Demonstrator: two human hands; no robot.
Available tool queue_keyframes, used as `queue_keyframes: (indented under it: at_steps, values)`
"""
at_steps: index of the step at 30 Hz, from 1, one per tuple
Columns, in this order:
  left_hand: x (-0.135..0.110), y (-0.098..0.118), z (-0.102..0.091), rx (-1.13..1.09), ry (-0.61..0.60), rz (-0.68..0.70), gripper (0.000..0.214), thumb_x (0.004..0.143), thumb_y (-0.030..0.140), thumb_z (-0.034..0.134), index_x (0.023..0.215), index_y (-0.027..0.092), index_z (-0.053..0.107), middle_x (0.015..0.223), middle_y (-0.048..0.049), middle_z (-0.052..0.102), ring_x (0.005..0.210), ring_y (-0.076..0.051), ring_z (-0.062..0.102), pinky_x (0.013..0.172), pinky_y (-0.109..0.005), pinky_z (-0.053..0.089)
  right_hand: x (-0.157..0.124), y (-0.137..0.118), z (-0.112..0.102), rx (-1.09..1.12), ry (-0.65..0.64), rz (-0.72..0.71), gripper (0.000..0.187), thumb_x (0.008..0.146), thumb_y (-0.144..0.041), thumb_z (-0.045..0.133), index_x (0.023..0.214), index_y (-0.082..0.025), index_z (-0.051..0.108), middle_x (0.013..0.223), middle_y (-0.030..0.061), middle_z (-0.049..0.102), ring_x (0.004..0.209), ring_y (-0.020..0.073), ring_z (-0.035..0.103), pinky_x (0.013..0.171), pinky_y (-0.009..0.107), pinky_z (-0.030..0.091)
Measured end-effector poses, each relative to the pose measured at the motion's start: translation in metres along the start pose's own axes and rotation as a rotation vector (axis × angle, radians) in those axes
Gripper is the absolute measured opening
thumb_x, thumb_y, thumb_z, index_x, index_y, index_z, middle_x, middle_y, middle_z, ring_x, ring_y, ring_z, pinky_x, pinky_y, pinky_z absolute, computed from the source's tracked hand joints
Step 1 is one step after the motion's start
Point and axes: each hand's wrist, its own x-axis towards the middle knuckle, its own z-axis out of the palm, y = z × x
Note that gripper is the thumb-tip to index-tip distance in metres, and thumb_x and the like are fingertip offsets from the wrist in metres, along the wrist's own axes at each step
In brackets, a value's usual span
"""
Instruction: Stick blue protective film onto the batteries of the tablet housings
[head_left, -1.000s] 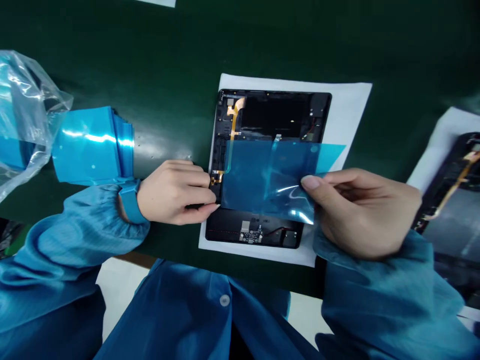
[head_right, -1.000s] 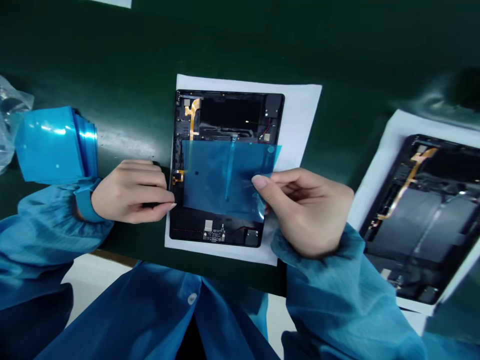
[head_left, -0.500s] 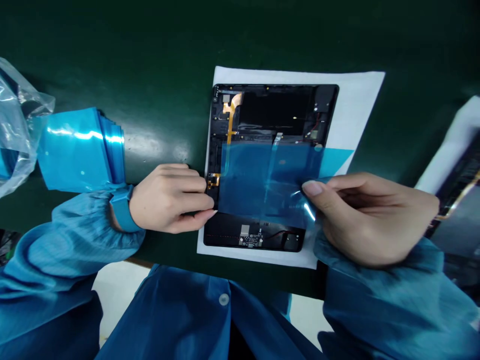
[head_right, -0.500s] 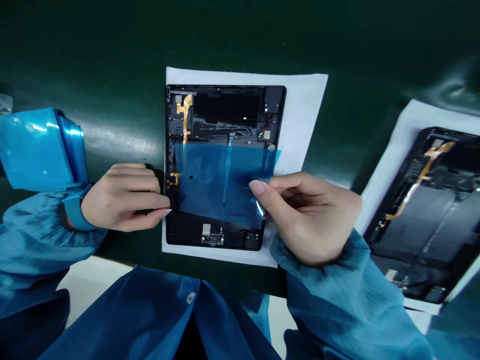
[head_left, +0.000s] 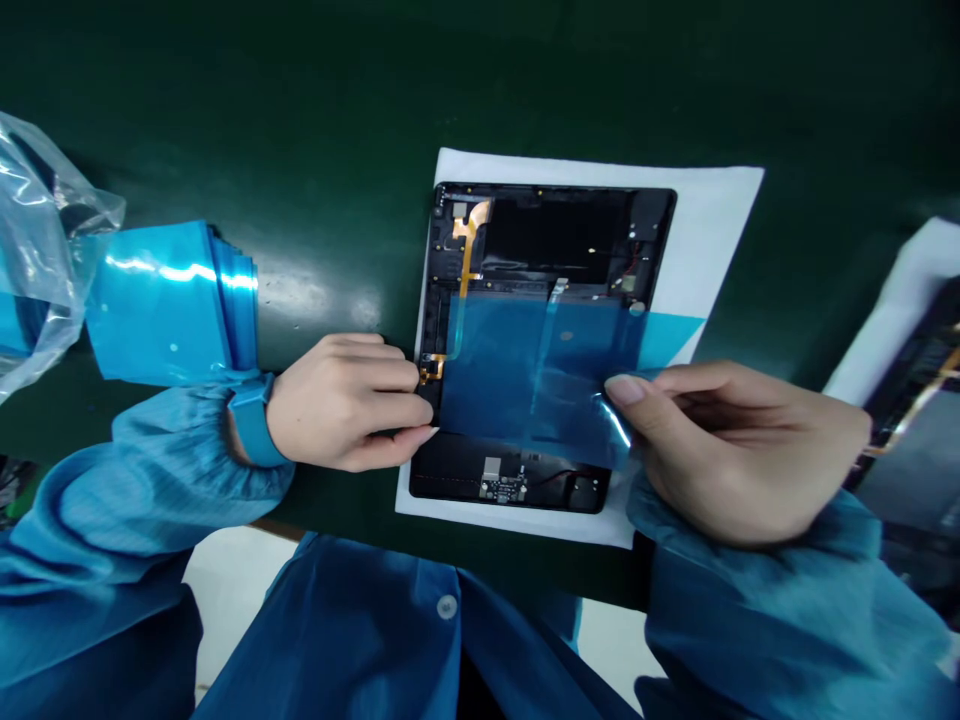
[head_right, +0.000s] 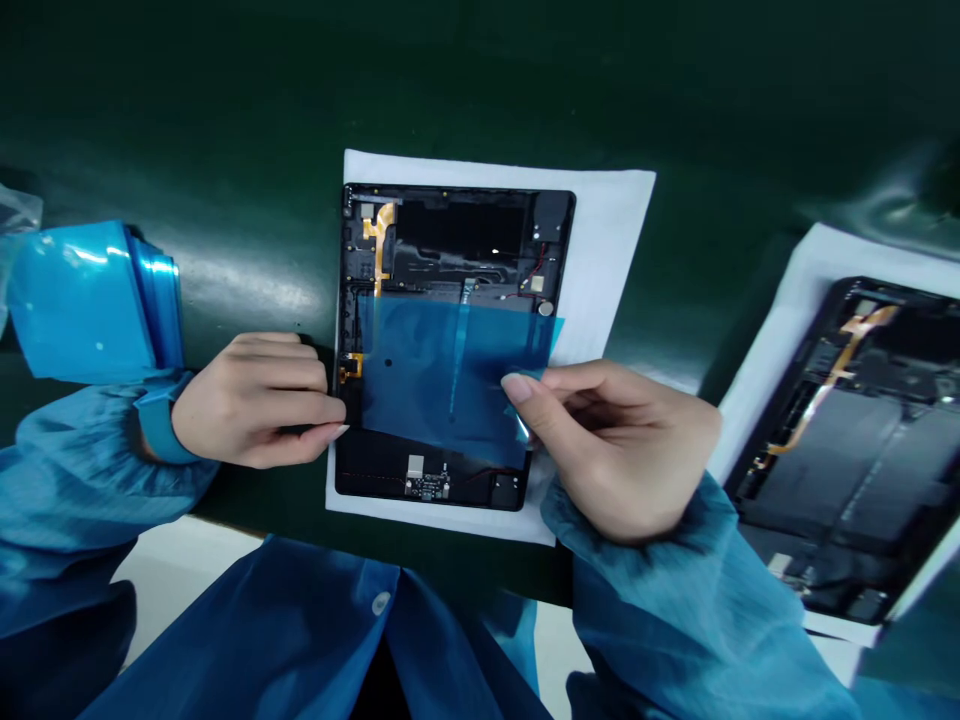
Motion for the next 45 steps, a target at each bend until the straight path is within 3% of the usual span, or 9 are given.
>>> queue_keyframes:
  at_steps: [7, 30, 38, 45]
  values:
    - [-0.0013, 0.0012, 0.0008, 0.011, 0.003, -0.009, 0.026, 0.098, 0.028, 0.054, 0.078, 0.020, 0.069, 0.065, 0.0010, 0.060, 0.059, -0.011, 0.054, 0.058, -0.029, 0.041, 0.0030, -0.0058, 0.0015, 0.001, -0.023, -0.003, 0.015, 0.067, -0.026, 0.087, 0.066, -0.021, 0.073, 0.052, -0.0023, 0.064, 0.039, 0.0119, 0.055, 0.036, 0.023, 0.047]
    - [-0.0024, 0.0017, 0.0004, -0.010, 0.003, -0.018, 0.022, 0.096, 0.026, 0.056, 0.080, 0.019, 0.070, 0.067, 0.0007, 0.061, 0.060, -0.012, 0.052, 0.058, -0.028, 0.040, 0.0050, -0.0093, 0.0036, 0.045, -0.052, 0.010, 0.015, 0.067, -0.028, 0.087, 0.070, -0.020, 0.074, 0.051, -0.0022, 0.064, 0.035, 0.0113, 0.054, 0.034, 0.021, 0.048]
    - [-0.0038, 0.0003, 0.0012, -0.015, 0.016, -0.004, 0.018, 0.095, 0.025, 0.059, 0.081, 0.019, 0.068, 0.068, 0.0005, 0.062, 0.061, -0.013, 0.055, 0.059, -0.029, 0.040, 0.0050, -0.0054, 0.0052, 0.090, -0.074, -0.040, 0.017, 0.070, -0.022, 0.085, 0.084, -0.019, 0.075, 0.056, -0.0041, 0.066, 0.039, 0.0101, 0.056, 0.041, 0.023, 0.053]
    - [-0.0016, 0.0004, -0.0041, -0.005, 0.063, -0.057, 0.016, 0.095, 0.028, 0.061, 0.099, 0.016, 0.071, 0.078, -0.0020, 0.067, 0.067, -0.013, 0.059, 0.066, -0.026, 0.049, 0.0006, -0.0029, 0.0038, -0.027, -0.082, -0.090, 0.027, 0.078, -0.037, 0.082, 0.099, -0.022, 0.076, 0.066, -0.0029, 0.071, 0.053, 0.0127, 0.064, 0.058, 0.029, 0.059]
